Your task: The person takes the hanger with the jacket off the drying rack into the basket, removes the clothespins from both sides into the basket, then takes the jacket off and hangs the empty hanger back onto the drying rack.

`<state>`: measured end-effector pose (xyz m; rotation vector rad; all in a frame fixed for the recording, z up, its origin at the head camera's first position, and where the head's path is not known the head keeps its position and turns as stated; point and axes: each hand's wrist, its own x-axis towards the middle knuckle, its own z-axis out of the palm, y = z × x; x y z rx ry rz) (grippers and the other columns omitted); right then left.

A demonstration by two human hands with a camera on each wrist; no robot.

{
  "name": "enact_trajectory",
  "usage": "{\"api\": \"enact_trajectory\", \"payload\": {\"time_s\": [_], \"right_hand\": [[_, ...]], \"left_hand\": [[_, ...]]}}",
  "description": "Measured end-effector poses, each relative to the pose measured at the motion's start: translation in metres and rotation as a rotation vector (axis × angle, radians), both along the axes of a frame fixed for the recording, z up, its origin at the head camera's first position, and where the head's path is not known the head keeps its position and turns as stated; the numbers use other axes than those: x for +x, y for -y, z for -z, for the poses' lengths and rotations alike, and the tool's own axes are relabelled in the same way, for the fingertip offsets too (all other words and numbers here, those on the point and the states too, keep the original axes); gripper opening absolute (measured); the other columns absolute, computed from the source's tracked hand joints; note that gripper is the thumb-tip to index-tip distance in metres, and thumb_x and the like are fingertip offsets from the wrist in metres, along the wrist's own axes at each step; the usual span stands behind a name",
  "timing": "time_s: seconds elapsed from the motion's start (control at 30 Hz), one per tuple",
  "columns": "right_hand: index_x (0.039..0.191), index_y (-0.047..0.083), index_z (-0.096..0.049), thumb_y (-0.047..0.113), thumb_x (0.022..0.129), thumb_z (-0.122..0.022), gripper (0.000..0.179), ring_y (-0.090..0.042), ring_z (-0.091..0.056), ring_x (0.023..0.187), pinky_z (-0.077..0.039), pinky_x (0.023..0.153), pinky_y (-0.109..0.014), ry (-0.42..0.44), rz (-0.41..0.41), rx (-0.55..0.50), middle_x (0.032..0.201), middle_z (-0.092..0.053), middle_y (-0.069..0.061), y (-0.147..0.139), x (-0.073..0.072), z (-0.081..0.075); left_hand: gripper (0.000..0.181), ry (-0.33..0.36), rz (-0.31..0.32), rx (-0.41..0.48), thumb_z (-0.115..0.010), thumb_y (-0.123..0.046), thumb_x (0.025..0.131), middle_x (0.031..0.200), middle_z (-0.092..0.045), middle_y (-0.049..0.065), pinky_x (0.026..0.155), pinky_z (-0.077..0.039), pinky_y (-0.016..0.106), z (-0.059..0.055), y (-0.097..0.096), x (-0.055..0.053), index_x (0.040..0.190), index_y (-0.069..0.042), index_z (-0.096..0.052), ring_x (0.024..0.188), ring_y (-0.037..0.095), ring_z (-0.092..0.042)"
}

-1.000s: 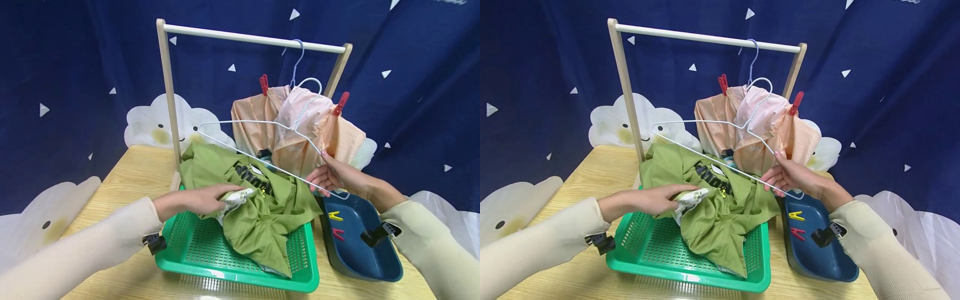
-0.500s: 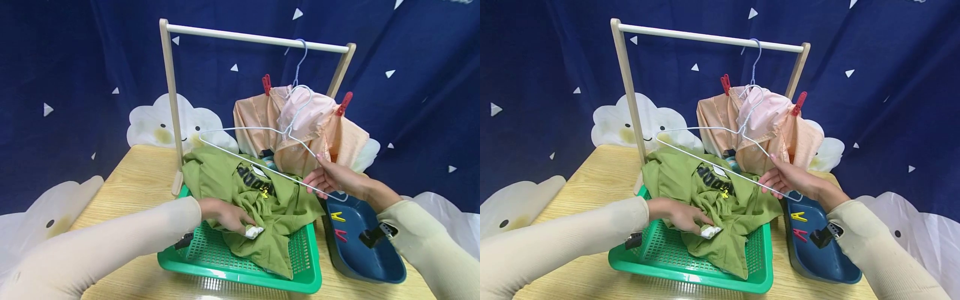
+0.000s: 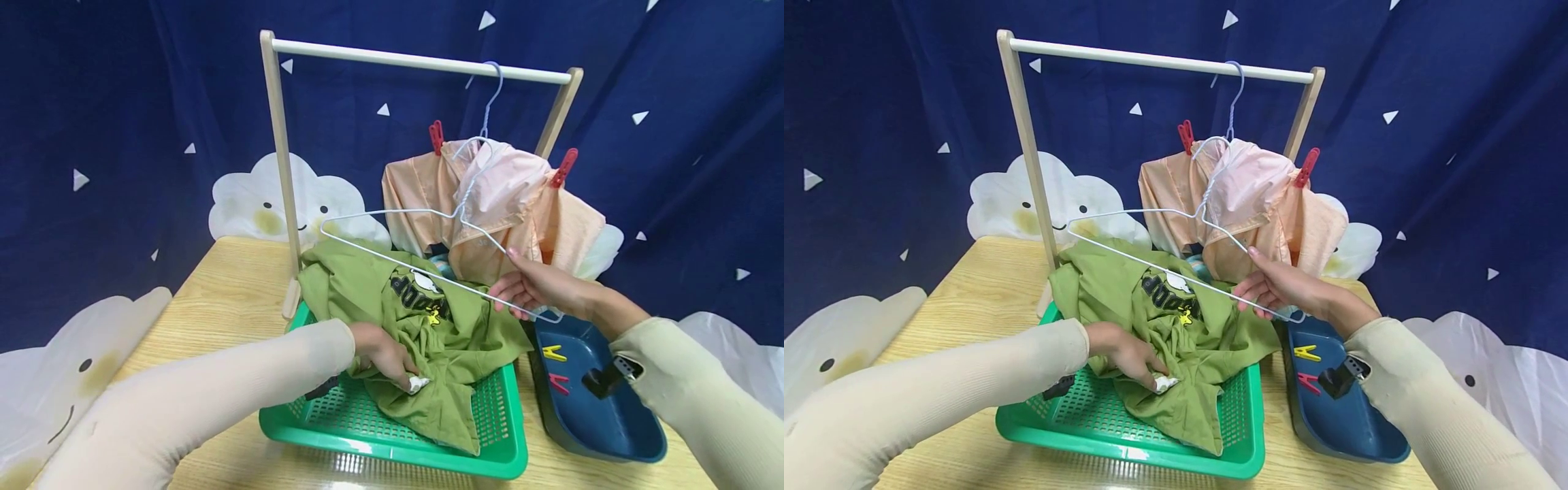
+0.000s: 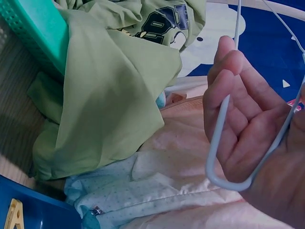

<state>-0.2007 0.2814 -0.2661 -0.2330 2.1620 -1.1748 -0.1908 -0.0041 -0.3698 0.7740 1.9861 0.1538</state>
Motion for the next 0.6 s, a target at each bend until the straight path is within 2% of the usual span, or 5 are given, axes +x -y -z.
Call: {"api": "enact_trajectory", "payload": {"time_s": [0.1,0.27,0.47,0.6], "right_hand": [[0.120,0.001,-0.064,0.065,0.104,-0.006,0.087,-0.009,-0.064,0.074,-0.052,0.072,-0.029,-0.010,0.002,0.015,0.095,-0.075,0.006,0.004,-0.002,-0.001],[0.125,-0.005,-0.060,0.064,0.104,-0.006,0.089,-0.012,-0.066,0.078,-0.054,0.075,-0.032,-0.028,0.020,0.030,0.098,-0.075,0.003,0.009,-0.003,-0.002],[0.133,-0.009,-0.053,0.062,0.105,-0.007,0.089,-0.015,-0.067,0.086,-0.054,0.081,-0.033,-0.043,0.019,0.050,0.105,-0.073,0.000,0.015,-0.007,-0.004],[0.137,-0.010,-0.049,0.062,0.105,-0.008,0.089,-0.015,-0.066,0.090,-0.054,0.084,-0.032,-0.050,0.010,0.054,0.110,-0.072,-0.001,0.020,-0.008,-0.004]], "left_hand": [[0.058,0.016,-0.003,-0.029,-0.055,-0.041,0.102,0.167,-0.029,-0.002,0.108,-0.047,0.054,0.000,-0.003,-0.002,0.156,-0.032,-0.038,0.154,0.022,-0.030],[0.058,0.007,0.015,-0.047,-0.055,-0.042,0.102,0.168,-0.028,-0.003,0.107,-0.048,0.052,0.002,-0.008,-0.002,0.157,-0.031,-0.038,0.155,0.020,-0.027],[0.060,0.029,-0.006,-0.040,-0.056,-0.039,0.102,0.167,-0.029,-0.003,0.121,-0.035,0.043,0.003,-0.009,0.003,0.158,-0.027,-0.036,0.157,0.018,-0.022],[0.062,0.018,-0.010,-0.058,-0.057,-0.041,0.101,0.167,-0.029,-0.005,0.123,-0.031,0.039,0.003,-0.008,0.005,0.158,-0.029,-0.035,0.157,0.017,-0.020]]}}
